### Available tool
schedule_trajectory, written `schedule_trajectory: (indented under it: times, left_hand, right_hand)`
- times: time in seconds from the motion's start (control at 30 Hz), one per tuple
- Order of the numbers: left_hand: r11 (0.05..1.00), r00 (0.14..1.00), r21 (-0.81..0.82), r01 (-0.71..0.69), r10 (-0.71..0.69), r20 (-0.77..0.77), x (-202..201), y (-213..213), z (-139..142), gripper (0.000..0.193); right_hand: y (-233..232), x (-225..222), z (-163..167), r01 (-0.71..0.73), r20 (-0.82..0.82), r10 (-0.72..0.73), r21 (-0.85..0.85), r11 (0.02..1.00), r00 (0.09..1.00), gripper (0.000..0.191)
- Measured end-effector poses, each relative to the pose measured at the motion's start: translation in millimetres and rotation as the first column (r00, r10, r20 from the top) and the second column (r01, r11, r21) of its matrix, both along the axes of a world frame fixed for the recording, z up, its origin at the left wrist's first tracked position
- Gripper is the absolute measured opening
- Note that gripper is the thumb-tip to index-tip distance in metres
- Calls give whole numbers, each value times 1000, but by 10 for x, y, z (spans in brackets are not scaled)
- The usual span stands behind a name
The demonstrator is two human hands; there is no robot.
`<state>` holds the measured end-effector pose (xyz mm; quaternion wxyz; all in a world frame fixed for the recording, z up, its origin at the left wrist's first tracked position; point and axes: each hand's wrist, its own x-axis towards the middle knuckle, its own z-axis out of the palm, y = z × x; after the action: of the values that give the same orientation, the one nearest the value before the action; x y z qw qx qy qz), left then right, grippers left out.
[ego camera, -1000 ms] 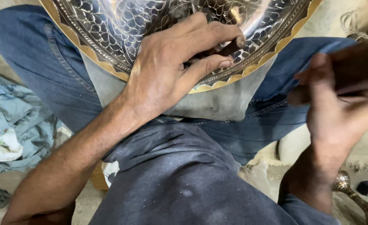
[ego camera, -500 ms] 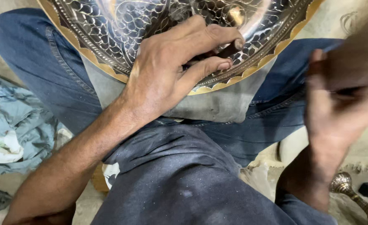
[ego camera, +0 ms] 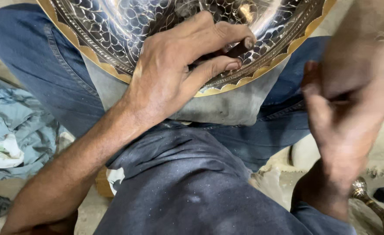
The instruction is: The person is hammering a large, ornate metal plate with a wooden mallet. They hold the plate steady with their left hand while striking it repeatedly with the mallet in their right hand.
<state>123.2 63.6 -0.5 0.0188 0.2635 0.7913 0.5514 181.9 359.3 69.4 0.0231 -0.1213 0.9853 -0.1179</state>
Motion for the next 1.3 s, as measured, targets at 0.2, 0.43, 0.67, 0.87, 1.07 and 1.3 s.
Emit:
schedule_trajectory:
  times: [0.2, 0.43, 0.67, 0.87, 1.07, 1.3]
  left_hand:
    - [999, 998, -39, 13, -10, 67, 20, 3, -25, 31]
    - [1000, 996, 11, 12, -13, 85, 26, -9, -6, 34]
    - [1000, 995, -20, 19, -17, 94, 37, -11, -2, 31]
    - [999, 994, -26, 23, -20, 110, 38, -14, 26, 34]
    - [999, 994, -30, 26, -23, 108, 36, -17, 59, 33]
    - [990, 998, 141, -21, 12, 63, 4, -32, 92, 23]
  right_hand:
    - [-77, -78, 4, -9, -13, 10, 93, 996, 1000, 25]
    - [-115, -84, 18, -37, -10, 38, 57, 998, 999, 24]
    - [-137, -80, 76, -49, 21, 48, 86, 995, 999, 29]
    - [-178, -60, 101, 9, 35, -9, 1, 1000, 999, 29]
    - [-138, -3, 90, 17, 34, -16, -31, 999, 999, 21]
    - [-176, -88, -15, 41, 43, -34, -196, 980, 998, 29]
